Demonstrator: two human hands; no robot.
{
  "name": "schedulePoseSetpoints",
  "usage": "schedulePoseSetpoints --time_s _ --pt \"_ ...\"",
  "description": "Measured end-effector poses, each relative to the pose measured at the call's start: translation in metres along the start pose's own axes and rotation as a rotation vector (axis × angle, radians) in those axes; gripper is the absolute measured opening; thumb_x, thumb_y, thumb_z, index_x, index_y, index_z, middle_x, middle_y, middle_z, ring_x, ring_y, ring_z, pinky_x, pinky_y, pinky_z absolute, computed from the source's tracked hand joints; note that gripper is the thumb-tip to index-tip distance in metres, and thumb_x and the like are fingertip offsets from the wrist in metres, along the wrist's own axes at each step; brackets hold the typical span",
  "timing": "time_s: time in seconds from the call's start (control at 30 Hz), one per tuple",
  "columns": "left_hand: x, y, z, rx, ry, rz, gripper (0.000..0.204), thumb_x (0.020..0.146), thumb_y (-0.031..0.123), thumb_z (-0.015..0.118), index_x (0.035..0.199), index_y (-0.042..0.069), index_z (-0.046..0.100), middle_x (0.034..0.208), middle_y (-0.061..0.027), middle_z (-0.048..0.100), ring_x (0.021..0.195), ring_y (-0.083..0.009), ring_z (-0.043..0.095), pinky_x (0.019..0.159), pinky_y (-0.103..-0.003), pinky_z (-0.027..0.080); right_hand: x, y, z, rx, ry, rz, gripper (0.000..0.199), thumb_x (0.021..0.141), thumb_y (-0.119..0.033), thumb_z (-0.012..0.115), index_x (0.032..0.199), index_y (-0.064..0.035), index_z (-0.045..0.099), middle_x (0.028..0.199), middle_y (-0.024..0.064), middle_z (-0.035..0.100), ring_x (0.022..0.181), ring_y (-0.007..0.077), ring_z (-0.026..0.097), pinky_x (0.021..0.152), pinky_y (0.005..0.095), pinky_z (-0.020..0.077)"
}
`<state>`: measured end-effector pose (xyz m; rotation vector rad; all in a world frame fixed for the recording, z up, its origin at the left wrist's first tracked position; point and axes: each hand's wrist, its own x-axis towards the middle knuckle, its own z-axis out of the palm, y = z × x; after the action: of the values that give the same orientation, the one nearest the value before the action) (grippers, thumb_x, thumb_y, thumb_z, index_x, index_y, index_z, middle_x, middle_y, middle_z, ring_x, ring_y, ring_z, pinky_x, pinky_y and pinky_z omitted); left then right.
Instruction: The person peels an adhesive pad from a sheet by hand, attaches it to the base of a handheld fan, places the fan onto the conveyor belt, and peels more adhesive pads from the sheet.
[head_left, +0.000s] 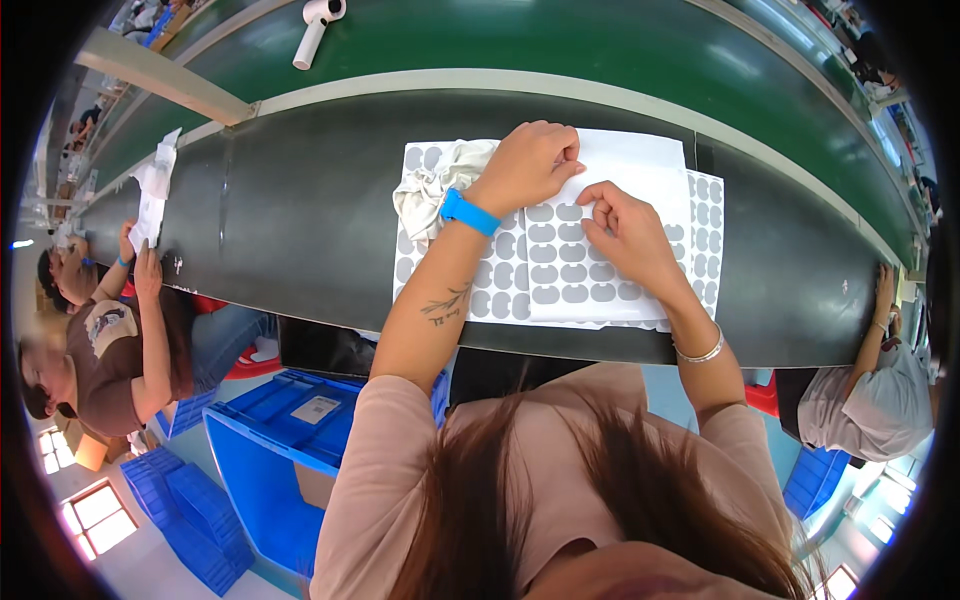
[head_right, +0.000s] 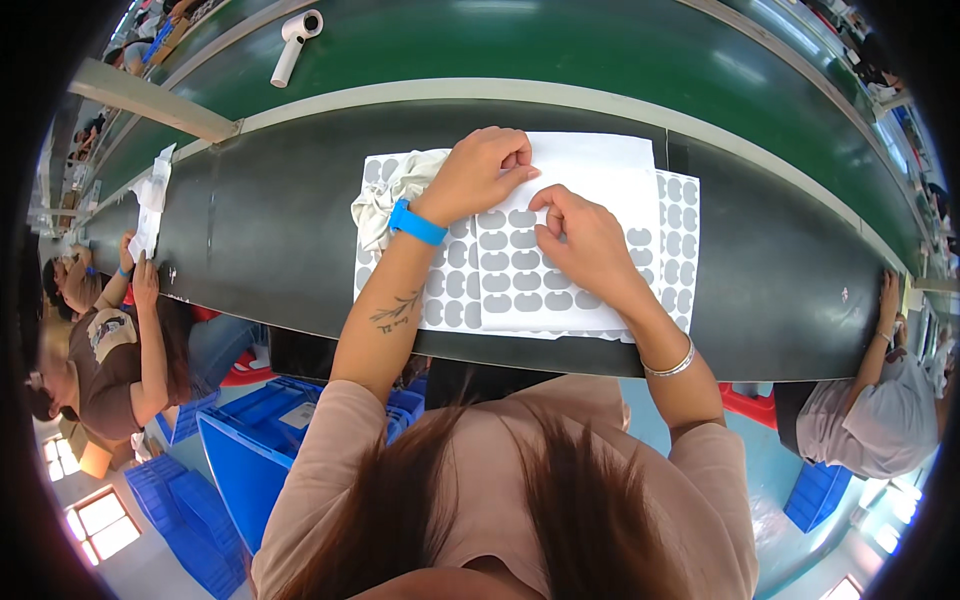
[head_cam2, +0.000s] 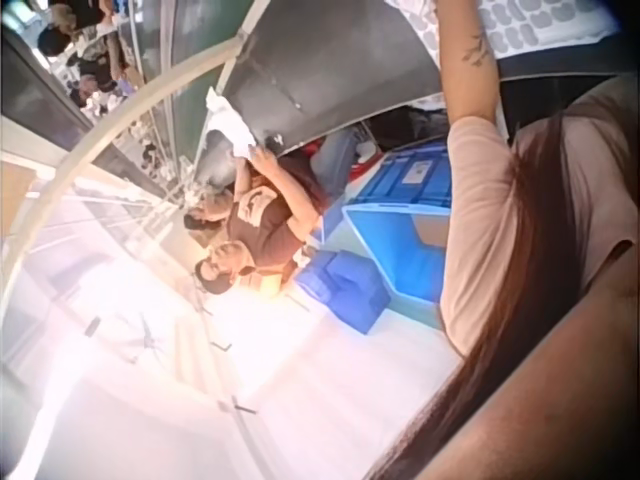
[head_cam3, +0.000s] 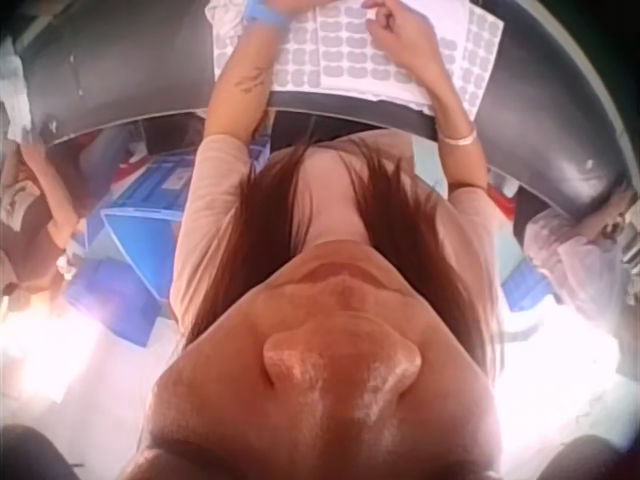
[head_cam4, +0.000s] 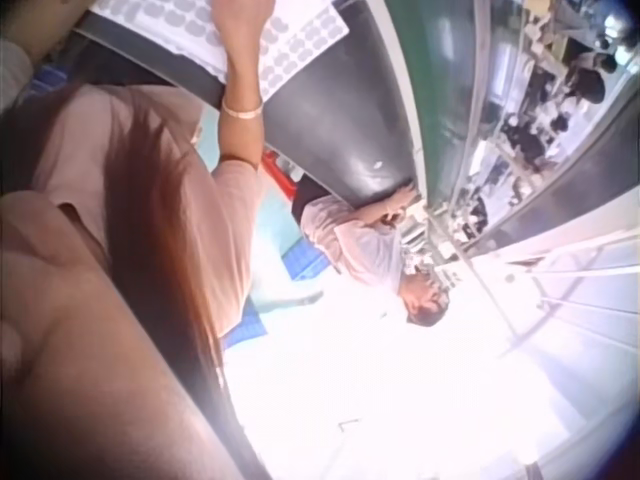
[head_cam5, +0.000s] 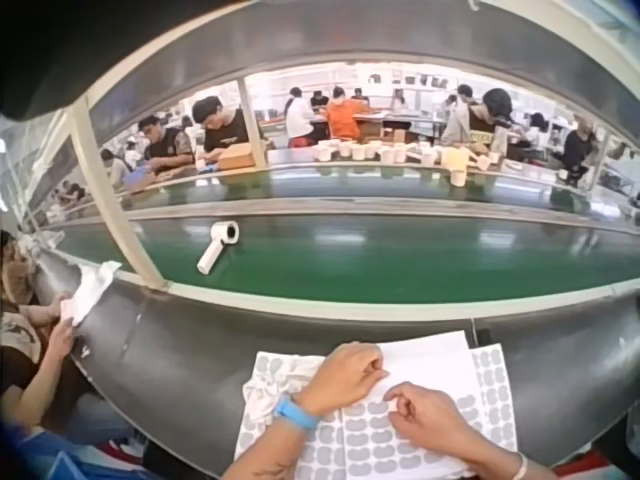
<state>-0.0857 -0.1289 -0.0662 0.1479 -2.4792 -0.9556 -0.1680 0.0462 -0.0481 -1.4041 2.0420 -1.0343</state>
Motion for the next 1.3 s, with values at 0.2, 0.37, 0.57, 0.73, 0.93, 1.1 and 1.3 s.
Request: schedulePoseSetpoints --time_s 0.2,0.37,0.57,0.73,0.93,1.1,1.3 --pt "0.0 0.0 0.0 0.001 -0.001 0.005 0.018 0.074 0.014 0.069 0.073 0.005 0.054 0.068 -0.0087 0.057 0.07 -0.0292 0.055 0.066 -0.041 0.044 -0.001 0.002 0.001 -0.024 -0.012 -0.017 0.017 0.076 -0.003 0.063 0.092 -0.0035 0.06 0.06 -0.0017 0.043 0.049 0.0073 0.036 0.048 0.0237 0.0315" --pt "0.0 -0.001 0.001 -0.002 0.016 0.009 0.018 0.075 0.014 0.069 0.072 0.005 0.054 0.067 -0.0086 0.057 0.07 -0.0293 0.055 0.065 -0.041 0.043 0.0 -0.007 0.004 0.064 0.088 0.034 0.012 0.077 -0.003 0.064 0.088 -0.0037 0.061 0.061 -0.0016 0.045 0.051 0.0069 0.036 0.049 0.0231 0.0316" --pt "0.001 -0.006 0.005 -0.014 0.045 0.055 0.018 0.077 0.015 0.068 0.073 0.006 0.053 0.064 -0.0054 0.052 0.064 -0.0244 0.051 0.06 -0.036 0.041 0.003 -0.006 0.014 -0.061 0.167 0.045 0.013 0.078 -0.009 0.066 0.089 -0.0039 0.061 0.062 0.0018 0.05 0.052 0.0123 0.044 0.051 0.0276 0.037" --pt "0.001 0.002 0.0 -0.005 0.019 0.013 0.017 0.075 0.013 0.068 0.071 0.005 0.053 0.067 -0.0081 0.057 0.067 -0.0287 0.054 0.064 -0.04 0.043 0.003 -0.006 0.027 -0.241 0.284 -0.009 0.007 0.082 -0.009 0.06 0.086 -0.0046 0.057 0.078 0.0083 0.058 0.061 0.0264 0.055 0.057 0.0368 0.0437" --pt "-0.001 0.001 0.002 0.003 0.03 0.023 0.017 0.076 0.013 0.067 0.072 0.005 0.053 0.065 -0.0064 0.053 0.066 -0.026 0.051 0.062 -0.038 0.041 0.003 -0.01 0.028 -0.489 0.21 -0.075 0.003 0.083 -0.005 0.054 0.086 -0.0043 0.054 0.085 0.0099 0.057 0.071 0.0298 0.058 0.063 0.0376 0.0457" --pt "-0.002 0.0 0.005 -0.021 0.058 0.028 0.015 0.076 0.012 0.068 0.074 0.006 0.054 0.063 -0.0048 0.051 0.064 -0.0234 0.049 0.061 -0.036 0.04 0.0 -0.005 0.008 -0.117 0.136 -0.138 0.012 0.081 0.0 0.057 0.092 -0.0031 0.054 0.084 0.0095 0.058 0.074 0.0274 0.059 0.064 0.0342 0.0469" --pt "-0.001 0.0 0.005 0.0 0.048 0.024 0.015 0.075 0.011 0.068 0.074 0.006 0.054 0.063 -0.005 0.051 0.064 -0.0231 0.049 0.061 -0.035 0.04 -0.001 -0.013 0.019 -0.009 0.253 -0.038 0.036 0.079 0.004 0.059 0.112 -0.0052 0.046 0.084 0.0088 0.063 0.071 0.0237 0.063 0.061 0.0326 0.0486"
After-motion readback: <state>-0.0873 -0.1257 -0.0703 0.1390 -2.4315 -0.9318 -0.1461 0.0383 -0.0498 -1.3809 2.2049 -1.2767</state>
